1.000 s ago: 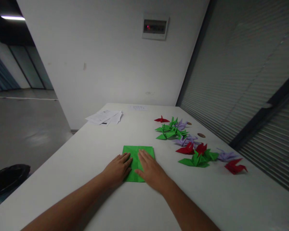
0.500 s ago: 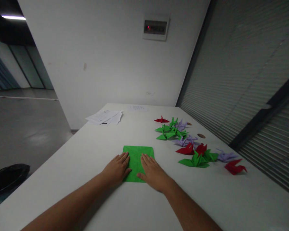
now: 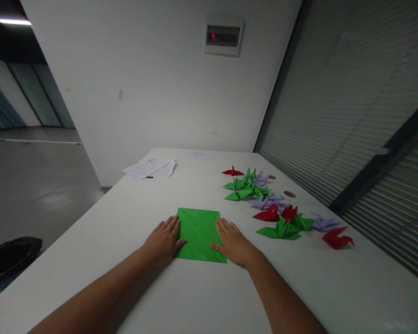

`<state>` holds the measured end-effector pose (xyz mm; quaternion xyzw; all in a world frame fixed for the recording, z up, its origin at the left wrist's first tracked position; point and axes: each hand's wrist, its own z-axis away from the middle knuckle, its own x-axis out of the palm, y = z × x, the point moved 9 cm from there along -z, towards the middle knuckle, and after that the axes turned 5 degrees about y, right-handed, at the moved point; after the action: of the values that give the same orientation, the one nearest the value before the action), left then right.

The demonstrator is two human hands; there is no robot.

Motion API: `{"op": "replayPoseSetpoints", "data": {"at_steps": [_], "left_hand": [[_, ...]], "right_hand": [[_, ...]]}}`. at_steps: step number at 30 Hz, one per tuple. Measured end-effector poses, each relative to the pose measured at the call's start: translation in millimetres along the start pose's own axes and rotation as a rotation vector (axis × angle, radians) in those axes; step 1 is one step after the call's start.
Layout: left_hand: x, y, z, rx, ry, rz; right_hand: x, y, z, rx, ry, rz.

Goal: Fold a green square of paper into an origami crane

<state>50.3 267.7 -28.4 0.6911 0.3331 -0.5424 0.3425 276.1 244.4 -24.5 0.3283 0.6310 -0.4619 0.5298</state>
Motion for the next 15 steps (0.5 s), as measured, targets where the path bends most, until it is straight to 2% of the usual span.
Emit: {"op": "replayPoseSetpoints", "data": {"at_steps": [11,15], "left_hand": [[1.5,-3,2,-0.001,0.036,0.037],[-2.9,-7,0,-0.007,0.073,0.095]], "right_hand": [[1,5,0,0.022,-0.017,-0.019],[-14,10,-3,0.050,0.115,-0.065]]}}
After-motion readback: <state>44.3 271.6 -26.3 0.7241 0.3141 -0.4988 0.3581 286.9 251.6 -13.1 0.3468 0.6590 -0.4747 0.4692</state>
